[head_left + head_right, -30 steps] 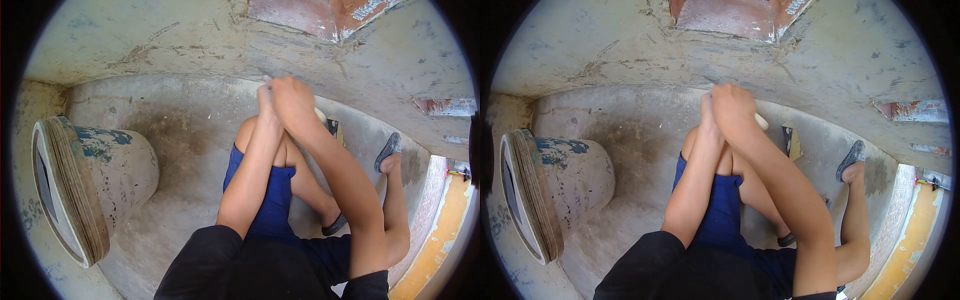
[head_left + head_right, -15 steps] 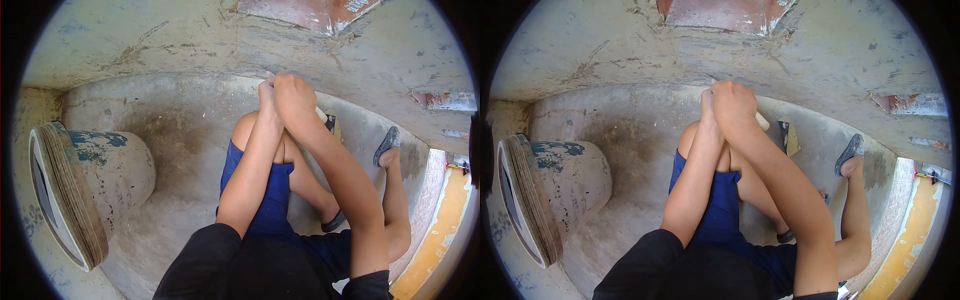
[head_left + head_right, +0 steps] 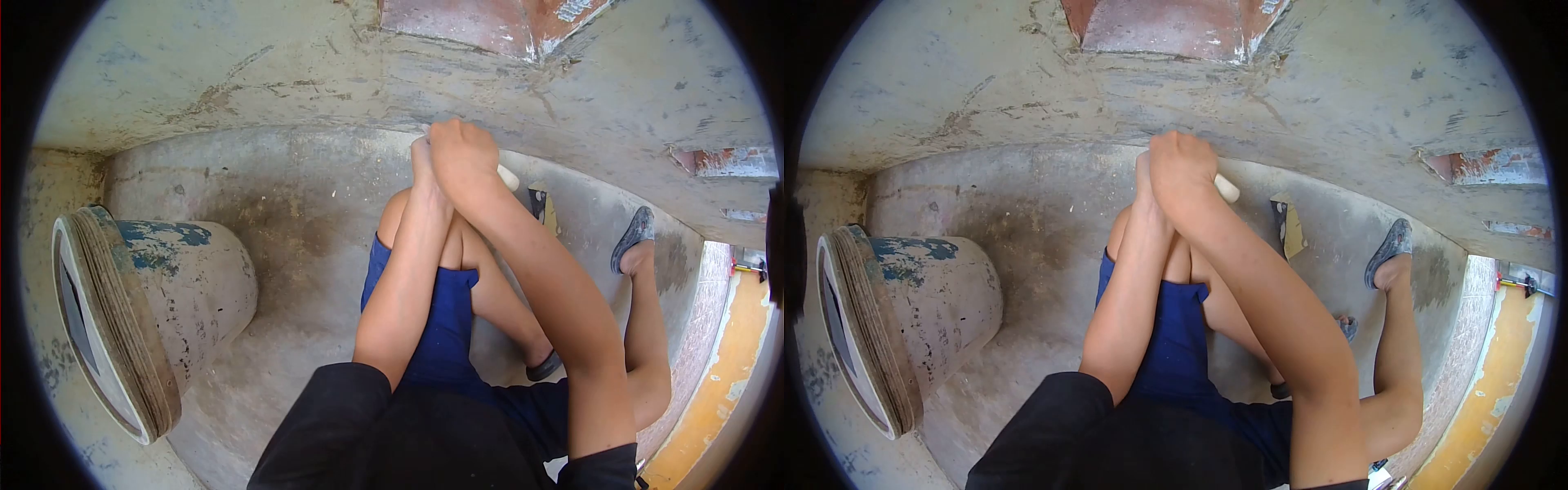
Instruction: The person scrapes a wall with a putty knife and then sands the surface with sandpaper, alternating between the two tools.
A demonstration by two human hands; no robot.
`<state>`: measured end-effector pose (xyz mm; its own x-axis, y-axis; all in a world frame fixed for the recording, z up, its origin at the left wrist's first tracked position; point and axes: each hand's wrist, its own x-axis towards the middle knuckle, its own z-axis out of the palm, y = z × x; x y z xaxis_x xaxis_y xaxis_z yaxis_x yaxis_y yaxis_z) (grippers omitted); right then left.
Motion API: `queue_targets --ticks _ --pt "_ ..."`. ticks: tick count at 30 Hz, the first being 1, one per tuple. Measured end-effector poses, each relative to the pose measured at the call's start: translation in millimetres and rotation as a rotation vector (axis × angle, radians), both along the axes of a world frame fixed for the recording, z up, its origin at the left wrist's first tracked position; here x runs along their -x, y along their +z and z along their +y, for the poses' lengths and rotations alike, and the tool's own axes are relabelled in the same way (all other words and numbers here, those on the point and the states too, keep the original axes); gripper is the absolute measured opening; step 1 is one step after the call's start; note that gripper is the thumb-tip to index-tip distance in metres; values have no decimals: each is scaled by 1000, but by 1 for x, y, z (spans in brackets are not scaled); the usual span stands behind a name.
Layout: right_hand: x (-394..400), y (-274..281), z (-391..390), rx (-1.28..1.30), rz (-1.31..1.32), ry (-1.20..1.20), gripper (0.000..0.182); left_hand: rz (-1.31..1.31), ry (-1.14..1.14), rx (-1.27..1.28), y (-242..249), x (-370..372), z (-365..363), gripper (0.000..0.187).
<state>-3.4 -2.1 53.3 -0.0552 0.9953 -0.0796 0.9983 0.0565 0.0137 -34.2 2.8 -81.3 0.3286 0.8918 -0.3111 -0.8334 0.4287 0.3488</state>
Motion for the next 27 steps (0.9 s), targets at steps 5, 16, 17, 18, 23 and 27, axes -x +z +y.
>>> queue_targets --ticks 5,16,17,18,23,27 --pt "-8 -4 -8 -52 69 -46 15 29 -4 -13 -6 -9 -6 46" --pt "-7 -3 1 -22 20 -35 15 59 -2 -22 -7 -8 -10 48" --pt "-8 -2 -2 -29 19 -37 15 60 -3 -28 -6 -6 -10 48" --pt "-9 -3 -9 -31 17 -29 15 58 -7 -27 -5 -4 -14 49" --pt "-8 -15 -16 -133 111 -41 17 69 11 10 -16 0 -20 50" --pt "-6 -8 -14 -93 63 -31 19 73 5 10 -17 6 -22 52"
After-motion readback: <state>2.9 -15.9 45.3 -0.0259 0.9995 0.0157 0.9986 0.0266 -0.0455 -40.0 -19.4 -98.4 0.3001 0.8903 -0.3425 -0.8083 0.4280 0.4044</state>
